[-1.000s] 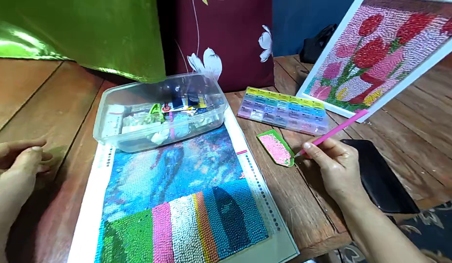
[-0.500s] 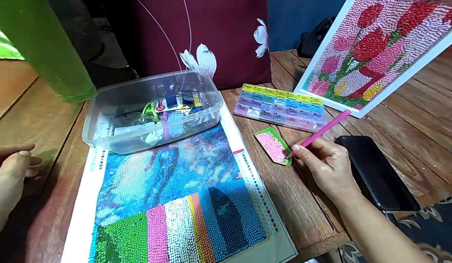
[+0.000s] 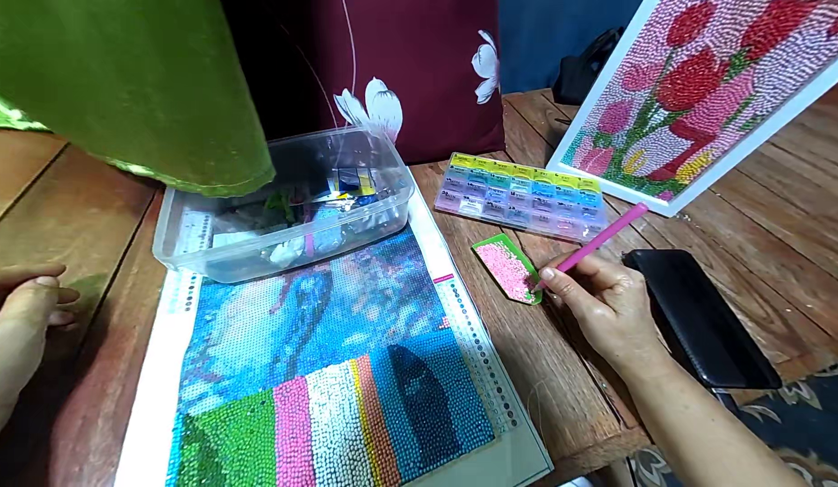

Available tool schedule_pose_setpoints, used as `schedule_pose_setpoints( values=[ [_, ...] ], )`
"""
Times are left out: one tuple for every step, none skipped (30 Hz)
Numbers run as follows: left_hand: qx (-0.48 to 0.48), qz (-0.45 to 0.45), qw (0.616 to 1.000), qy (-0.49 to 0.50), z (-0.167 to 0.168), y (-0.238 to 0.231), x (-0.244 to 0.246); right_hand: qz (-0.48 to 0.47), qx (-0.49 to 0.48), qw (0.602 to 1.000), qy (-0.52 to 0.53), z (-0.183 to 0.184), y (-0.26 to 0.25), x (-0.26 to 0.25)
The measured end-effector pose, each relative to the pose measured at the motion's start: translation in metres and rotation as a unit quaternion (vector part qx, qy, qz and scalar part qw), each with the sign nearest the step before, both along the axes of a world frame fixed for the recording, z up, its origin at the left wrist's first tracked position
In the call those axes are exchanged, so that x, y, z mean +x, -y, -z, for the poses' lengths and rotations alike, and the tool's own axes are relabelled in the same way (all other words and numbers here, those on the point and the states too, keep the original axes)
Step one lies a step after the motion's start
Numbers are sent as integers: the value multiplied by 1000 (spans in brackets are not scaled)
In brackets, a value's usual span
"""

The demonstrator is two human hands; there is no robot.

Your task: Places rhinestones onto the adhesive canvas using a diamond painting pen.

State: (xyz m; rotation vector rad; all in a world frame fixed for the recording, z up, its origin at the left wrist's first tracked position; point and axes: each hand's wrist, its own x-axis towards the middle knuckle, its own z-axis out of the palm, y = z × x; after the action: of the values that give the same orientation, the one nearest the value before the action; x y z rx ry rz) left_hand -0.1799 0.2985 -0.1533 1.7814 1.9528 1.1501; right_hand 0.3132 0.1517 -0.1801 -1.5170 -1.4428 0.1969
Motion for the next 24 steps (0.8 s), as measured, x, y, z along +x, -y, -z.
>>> schedule_pose_setpoints(
  values=[
    [-3, 2, 1000, -4, -4, 3, 5, 0, 1, 1000, 3, 0, 0, 0],
    [3, 7, 1000, -7, -6, 5, 7, -2, 3, 1000, 7, 0, 0, 0],
    [8, 10, 1000, -10, -5, 5, 6, -7, 4, 1000, 9, 0, 0, 0],
    [13, 13, 1000, -11, -3, 4, 4, -10, 6, 1000, 10, 0, 0, 0],
    [18, 17, 1000, -11, -1, 2, 1, -13, 7, 1000, 13, 0, 0, 0],
    [21, 20, 999, -16, 2, 1, -3, -18, 7, 1000, 13, 0, -1, 0],
    [13, 19, 1000, -21, 2, 1, -5, -22, 6, 1000, 9, 0, -1, 1],
    [-8, 10, 1000, -26, -2, 3, -3, -27, 5, 1000, 2, 0, -1, 1],
    [-31, -2, 999, -20, -10, 8, 7, -32, 6, 999, -6, 0, -1, 1],
    [-42, -15, 999, -15, -16, 12, 14, -36, 4, 999, -14, 0, -1, 1],
    [-45, -22, 999, -14, -18, 13, 18, -37, -2, 999, -23, -1, -1, 1],
    [-44, -21, 999, -18, -17, 13, 16, -36, -6, 999, -33, -1, -1, 1],
    [-35, -15, 999, -21, -14, 11, 13, -38, -6, 998, -43, -1, -2, 1],
    [-27, -7, 999, -21, -11, 9, 8, -41, -5, 997, -58, -1, -2, 1],
    [-20, 0, 1000, -24, -7, 7, 3, -47, -4, 996, -73, -1, -2, 1],
    [-16, 2, 1000, -22, -5, 6, 1, -50, -3, 995, -86, -1, -3, 1],
    [-13, -1, 1000, -17, -6, 7, 2, -53, -2, 994, -99, -1, -3, 1],
    [-12, -5, 1000, -13, -7, 7, 4, -55, -3, 992, -114, -1, -3, 2],
    [-10, -9, 1000, -12, -8, 7, 5, -51, -5, 990, -129, -2, -3, 1],
    [-10, -11, 1000, -9, -10, 8, 8, -47, -9, 989, -143, -5, -2, 0],
    [-13, -8, 1000, -14, -11, 8, 8, -46, -13, 987, -154, -8, -1, -3],
    [-4, 0, 1000, -21, -8, 6, 3, -47, -16, 986, -158, -12, 1, -8],
    [15, 10, 999, -33, -3, 2, -6, -53, -15, 986, -158, -15, 1, -13],
    [34, 19, 998, -46, 1, -1, -13, -63, -12, 986, -153, -17, 1, -19]
  ],
)
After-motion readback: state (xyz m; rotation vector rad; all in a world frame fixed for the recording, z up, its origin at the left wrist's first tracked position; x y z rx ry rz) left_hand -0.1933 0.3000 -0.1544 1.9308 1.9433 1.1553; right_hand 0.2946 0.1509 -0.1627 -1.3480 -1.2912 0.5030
